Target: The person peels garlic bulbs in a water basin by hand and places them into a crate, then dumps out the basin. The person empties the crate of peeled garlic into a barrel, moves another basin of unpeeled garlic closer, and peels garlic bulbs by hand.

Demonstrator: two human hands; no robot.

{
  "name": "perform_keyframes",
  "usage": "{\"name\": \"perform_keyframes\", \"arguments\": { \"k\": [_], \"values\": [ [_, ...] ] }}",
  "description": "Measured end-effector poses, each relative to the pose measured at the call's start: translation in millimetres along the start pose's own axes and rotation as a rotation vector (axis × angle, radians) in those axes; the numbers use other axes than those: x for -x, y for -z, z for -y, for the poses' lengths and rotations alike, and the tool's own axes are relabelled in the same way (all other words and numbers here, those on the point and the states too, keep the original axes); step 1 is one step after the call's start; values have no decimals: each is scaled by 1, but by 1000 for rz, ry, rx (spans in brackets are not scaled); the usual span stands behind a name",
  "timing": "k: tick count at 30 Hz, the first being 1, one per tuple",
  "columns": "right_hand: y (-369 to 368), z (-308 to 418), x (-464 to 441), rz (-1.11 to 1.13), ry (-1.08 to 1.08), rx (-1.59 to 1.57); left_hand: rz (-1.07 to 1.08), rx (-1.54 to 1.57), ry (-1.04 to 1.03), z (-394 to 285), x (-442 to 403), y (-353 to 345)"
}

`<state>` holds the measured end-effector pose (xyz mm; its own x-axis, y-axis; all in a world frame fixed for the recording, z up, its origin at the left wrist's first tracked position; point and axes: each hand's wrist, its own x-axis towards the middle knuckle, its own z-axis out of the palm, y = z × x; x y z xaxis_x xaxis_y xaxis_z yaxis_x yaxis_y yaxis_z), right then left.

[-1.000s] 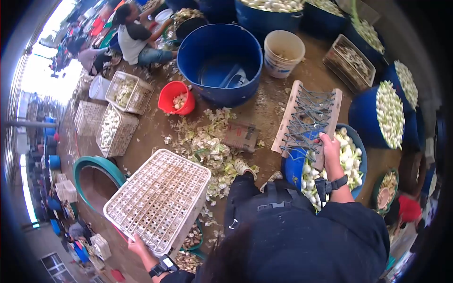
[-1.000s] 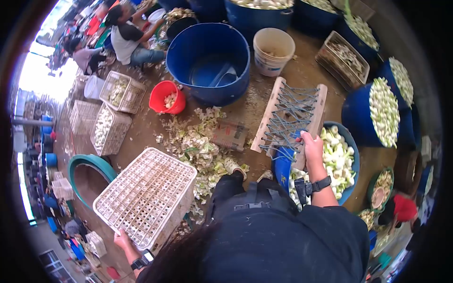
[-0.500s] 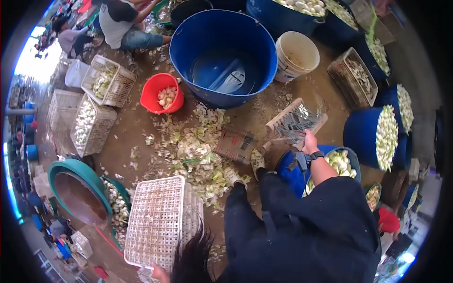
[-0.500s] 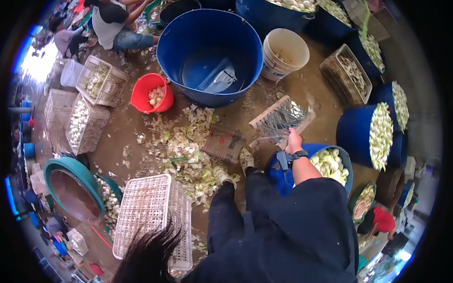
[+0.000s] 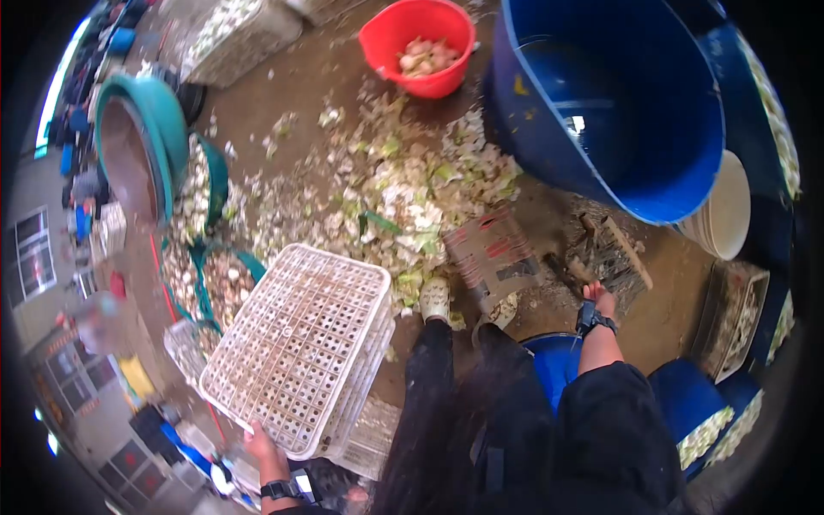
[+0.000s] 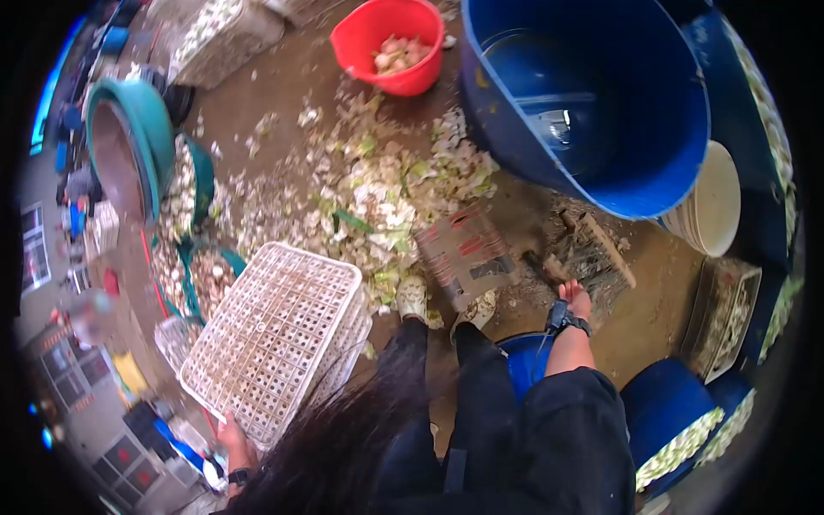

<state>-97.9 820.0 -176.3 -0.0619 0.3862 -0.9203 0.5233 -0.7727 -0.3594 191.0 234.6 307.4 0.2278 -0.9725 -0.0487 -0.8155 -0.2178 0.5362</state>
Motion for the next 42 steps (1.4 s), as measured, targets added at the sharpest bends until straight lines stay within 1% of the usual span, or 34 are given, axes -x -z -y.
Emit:
{"name": "perform_keyframes", "arguments": {
  "k": [2,3,4,6,7,8,9,10,11,12,14,15,16,18,19,20,22,24,26,27,29,30,31,32,33,34,35,36,38,39,40,42],
  "values": [
    [-29,-2,39,229,-40,349,21,21,0,0,5,22],
    [-41,-10,42,360,-105,421,29,7,25,25,-4,43],
    [-57,-16,53,385,-105,462,-3,19,58,35,3,55],
    [-90,-43,79,555,77,1018,-5,-60,56,51,19,74],
    [-100,-57,89,578,80,1049,-43,-92,76,63,27,81],
    [-111,-71,98,709,167,1312,-64,-80,105,75,35,86],
    [-123,-82,117,822,239,1587,-87,-98,138,62,40,90],
    [-128,-95,131,846,253,1619,-116,-88,167,73,50,92],
    [-130,-107,146,857,200,1658,-132,3,202,85,61,93],
    [-132,-120,163,865,151,1700,-155,24,237,103,68,93],
    [-131,-140,213,924,27,1710,-234,60,198,138,82,89],
    [-128,-150,243,984,61,1774,-270,26,240,131,93,81],
    [-158,-157,269,1038,42,1847,-305,2,277,83,99,57],
    [-153,-185,316,1523,480,1997,-462,-56,352,82,107,46],
    [-156,-201,358,1585,309,1924,-369,166,306,92,112,45],
    [-158,-217,407,1632,131,1854,-403,184,345,99,119,39],
    [-159,-253,486,1823,153,1933,-394,-245,22,110,140,15],
    [-160,-293,565,2155,222,1850,-423,-291,-47,112,155,-15],
    [-151,-339,627,2619,680,1690,-60,-56,327,126,157,-29],
    [-138,-362,643,2651,682,1704,-77,-36,349,123,161,-34],
    [-116,-402,666,2860,1254,1779,-152,-453,-287,115,164,-41],
    [-109,-416,668,2876,1266,1798,-156,-436,-266,113,162,-37],
    [-101,-430,661,2818,1206,2243,-36,-423,-256,108,161,-31],
    [-93,-440,656,2678,1112,2705,86,-409,-248,107,161,-27],
    [-88,-444,653,2687,1121,2725,13,-351,-291,119,159,-31],
    [-86,-441,647,2577,1015,2855,4,-338,-274,126,151,-25],
    [-83,-439,641,2463,899,2979,-23,-170,-120,136,145,-12],
    [-78,-439,631,2476,894,3006,-53,-4,37,146,142,2],
    [-67,-431,612,2510,1351,2731,-350,-312,113,137,88,50],
    [-67,-433,613,2501,1223,2728,-430,-451,156,130,56,73],
    [-68,-435,616,2538,1216,2745,-515,-594,201,131,27,91],
    [-66,-437,621,2407,1080,2868,-304,-160,321,191,12,77]
  ]
}}
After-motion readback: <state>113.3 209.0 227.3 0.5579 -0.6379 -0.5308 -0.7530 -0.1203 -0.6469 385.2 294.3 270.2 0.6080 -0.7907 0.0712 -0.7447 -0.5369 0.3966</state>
